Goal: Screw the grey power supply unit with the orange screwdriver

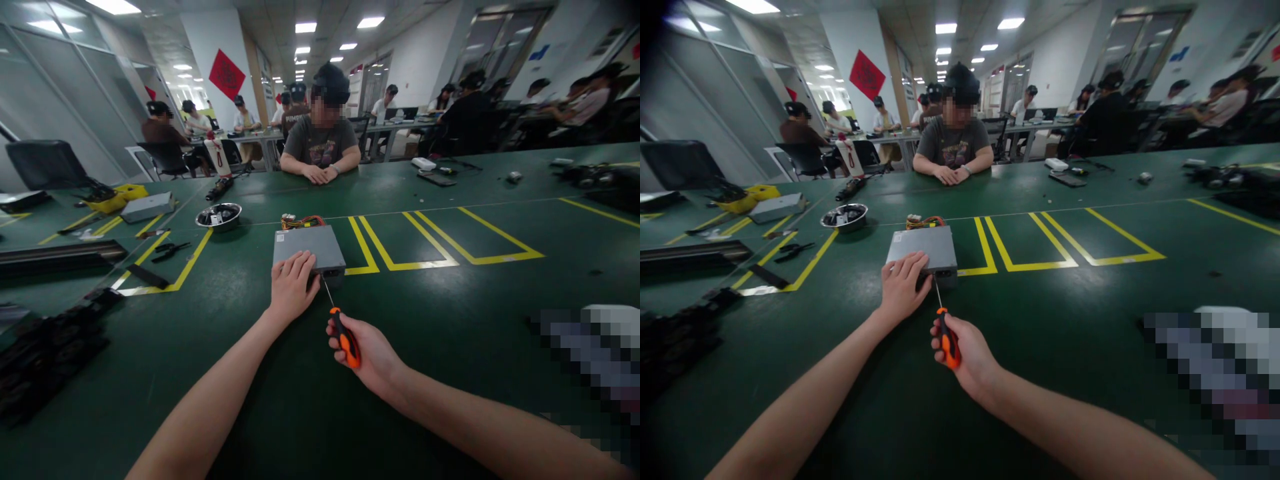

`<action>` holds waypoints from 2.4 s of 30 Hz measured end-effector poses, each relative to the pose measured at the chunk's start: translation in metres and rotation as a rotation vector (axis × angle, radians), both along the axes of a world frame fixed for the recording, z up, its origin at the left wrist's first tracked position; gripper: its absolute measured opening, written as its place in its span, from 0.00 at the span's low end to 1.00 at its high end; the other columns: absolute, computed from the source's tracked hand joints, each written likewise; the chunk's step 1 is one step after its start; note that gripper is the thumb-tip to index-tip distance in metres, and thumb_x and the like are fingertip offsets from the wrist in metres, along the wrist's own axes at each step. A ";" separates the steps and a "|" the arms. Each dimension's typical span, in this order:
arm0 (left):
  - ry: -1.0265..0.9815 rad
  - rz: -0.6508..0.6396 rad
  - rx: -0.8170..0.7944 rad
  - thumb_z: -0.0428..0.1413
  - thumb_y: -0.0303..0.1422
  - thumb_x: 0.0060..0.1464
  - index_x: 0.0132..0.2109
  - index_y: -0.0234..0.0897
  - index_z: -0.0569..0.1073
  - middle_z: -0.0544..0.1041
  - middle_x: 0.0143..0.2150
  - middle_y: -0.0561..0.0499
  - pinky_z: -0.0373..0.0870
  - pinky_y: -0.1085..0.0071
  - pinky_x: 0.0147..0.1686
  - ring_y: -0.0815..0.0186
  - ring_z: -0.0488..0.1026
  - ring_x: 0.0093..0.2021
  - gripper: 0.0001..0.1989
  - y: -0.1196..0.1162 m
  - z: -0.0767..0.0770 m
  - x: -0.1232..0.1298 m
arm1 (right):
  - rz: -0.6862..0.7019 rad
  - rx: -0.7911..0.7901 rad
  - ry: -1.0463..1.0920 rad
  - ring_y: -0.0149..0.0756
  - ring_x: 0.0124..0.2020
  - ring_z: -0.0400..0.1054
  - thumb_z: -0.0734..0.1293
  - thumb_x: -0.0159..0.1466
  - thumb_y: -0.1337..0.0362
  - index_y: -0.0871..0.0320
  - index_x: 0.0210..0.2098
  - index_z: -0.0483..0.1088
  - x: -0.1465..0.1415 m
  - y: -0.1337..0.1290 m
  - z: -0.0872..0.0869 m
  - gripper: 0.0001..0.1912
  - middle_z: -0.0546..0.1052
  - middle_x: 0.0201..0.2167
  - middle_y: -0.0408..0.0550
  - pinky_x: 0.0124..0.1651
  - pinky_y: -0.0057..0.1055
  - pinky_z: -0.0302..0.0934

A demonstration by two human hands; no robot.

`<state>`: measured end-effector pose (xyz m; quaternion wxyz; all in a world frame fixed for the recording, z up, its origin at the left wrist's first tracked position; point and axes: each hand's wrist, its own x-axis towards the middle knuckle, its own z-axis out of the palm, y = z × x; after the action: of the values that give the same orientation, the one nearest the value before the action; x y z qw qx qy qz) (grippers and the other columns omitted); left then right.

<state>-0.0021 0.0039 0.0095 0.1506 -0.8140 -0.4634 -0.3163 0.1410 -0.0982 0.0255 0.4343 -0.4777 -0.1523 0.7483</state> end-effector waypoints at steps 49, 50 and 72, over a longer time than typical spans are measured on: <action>0.035 0.006 0.046 0.48 0.35 0.56 0.55 0.40 0.63 0.67 0.56 0.48 0.51 0.60 0.52 0.60 0.62 0.56 0.19 0.001 -0.008 -0.002 | 0.135 -0.018 0.196 0.26 0.23 0.61 0.53 0.64 0.64 0.64 0.38 0.67 0.004 0.005 0.000 0.14 0.69 0.26 0.48 0.27 0.24 0.58; 0.034 0.006 0.048 0.48 0.35 0.56 0.54 0.40 0.63 0.67 0.56 0.48 0.51 0.60 0.52 0.60 0.62 0.56 0.19 0.001 -0.008 -0.002 | 0.147 -0.017 0.183 0.26 0.24 0.63 0.55 0.63 0.64 0.65 0.38 0.67 0.005 0.005 0.000 0.13 0.70 0.27 0.48 0.29 0.25 0.59; 0.029 -0.002 0.056 0.48 0.35 0.56 0.54 0.39 0.63 0.68 0.56 0.47 0.51 0.60 0.52 0.59 0.62 0.56 0.19 0.002 -0.008 -0.002 | 0.060 0.091 -0.006 0.26 0.27 0.65 0.66 0.56 0.68 0.61 0.31 0.65 0.007 0.005 -0.001 0.05 0.71 0.28 0.45 0.30 0.25 0.61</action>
<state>-0.0039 0.0060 0.0011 0.1798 -0.8145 -0.4510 -0.3175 0.1478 -0.0931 0.0244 0.4325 -0.4548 -0.2017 0.7520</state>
